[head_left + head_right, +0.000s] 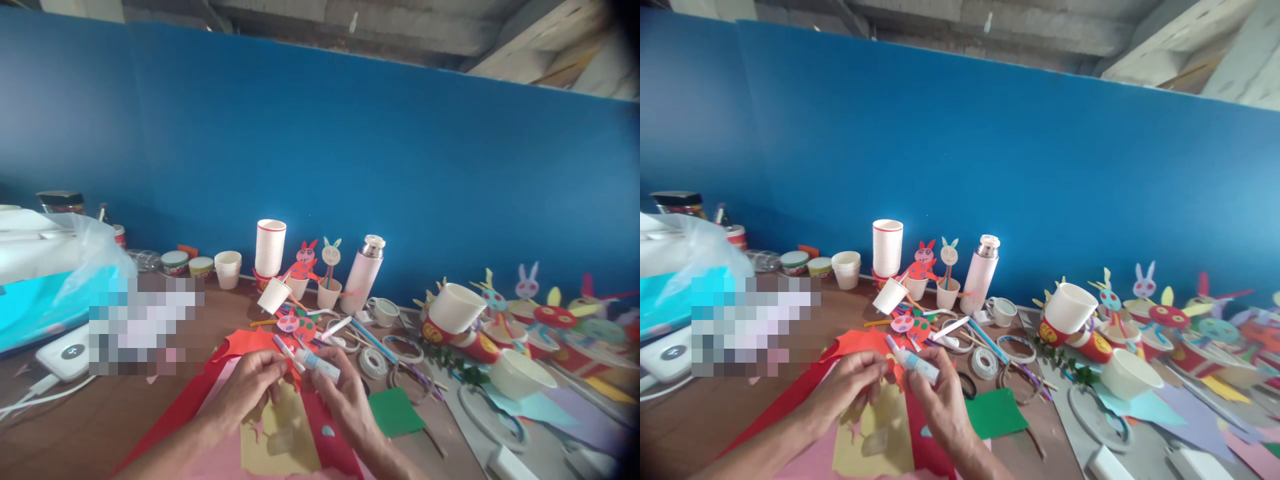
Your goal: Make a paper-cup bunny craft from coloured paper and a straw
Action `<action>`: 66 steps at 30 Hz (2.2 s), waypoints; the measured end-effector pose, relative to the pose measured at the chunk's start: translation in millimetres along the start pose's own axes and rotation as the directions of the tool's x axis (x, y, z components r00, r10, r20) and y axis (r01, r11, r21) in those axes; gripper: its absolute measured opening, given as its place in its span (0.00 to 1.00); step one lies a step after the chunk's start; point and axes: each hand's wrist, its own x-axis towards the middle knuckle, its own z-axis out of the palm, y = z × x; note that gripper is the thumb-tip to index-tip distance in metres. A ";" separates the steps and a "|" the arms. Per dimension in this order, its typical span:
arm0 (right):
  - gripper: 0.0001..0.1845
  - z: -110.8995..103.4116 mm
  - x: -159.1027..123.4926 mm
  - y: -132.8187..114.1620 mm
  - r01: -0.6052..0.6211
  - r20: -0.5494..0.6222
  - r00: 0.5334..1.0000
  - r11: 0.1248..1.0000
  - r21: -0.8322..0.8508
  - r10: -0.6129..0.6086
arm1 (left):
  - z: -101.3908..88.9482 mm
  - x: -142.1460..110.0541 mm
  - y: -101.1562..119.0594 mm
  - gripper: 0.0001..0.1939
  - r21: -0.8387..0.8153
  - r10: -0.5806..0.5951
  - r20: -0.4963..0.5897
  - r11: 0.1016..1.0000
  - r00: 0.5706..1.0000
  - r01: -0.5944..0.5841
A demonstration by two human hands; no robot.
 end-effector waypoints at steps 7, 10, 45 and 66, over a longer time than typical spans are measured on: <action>0.13 6.0 -2.0 0.7 0.013 0.063 0.998 0.994 0.106 -0.020 | 11.0 -3.8 -7.9 0.12 -0.281 0.085 0.135 0.959 0.987 -0.044; 0.11 9.7 -5.0 -2.0 0.032 0.070 0.997 0.999 -0.023 -0.031 | 16.3 0.0 -17.8 0.13 -0.411 0.049 0.122 0.911 0.991 0.005; 0.07 3.8 -5.2 -9.8 0.075 0.067 0.997 0.783 -0.617 -0.043 | 11.5 0.9 -13.2 0.12 -0.350 0.100 -0.094 0.928 0.991 -0.127; 0.13 3.3 -5.1 -7.4 0.113 0.058 0.993 0.713 -0.692 -0.101 | 13.8 1.4 -19.5 0.12 -0.405 0.082 -0.043 0.910 0.996 -0.092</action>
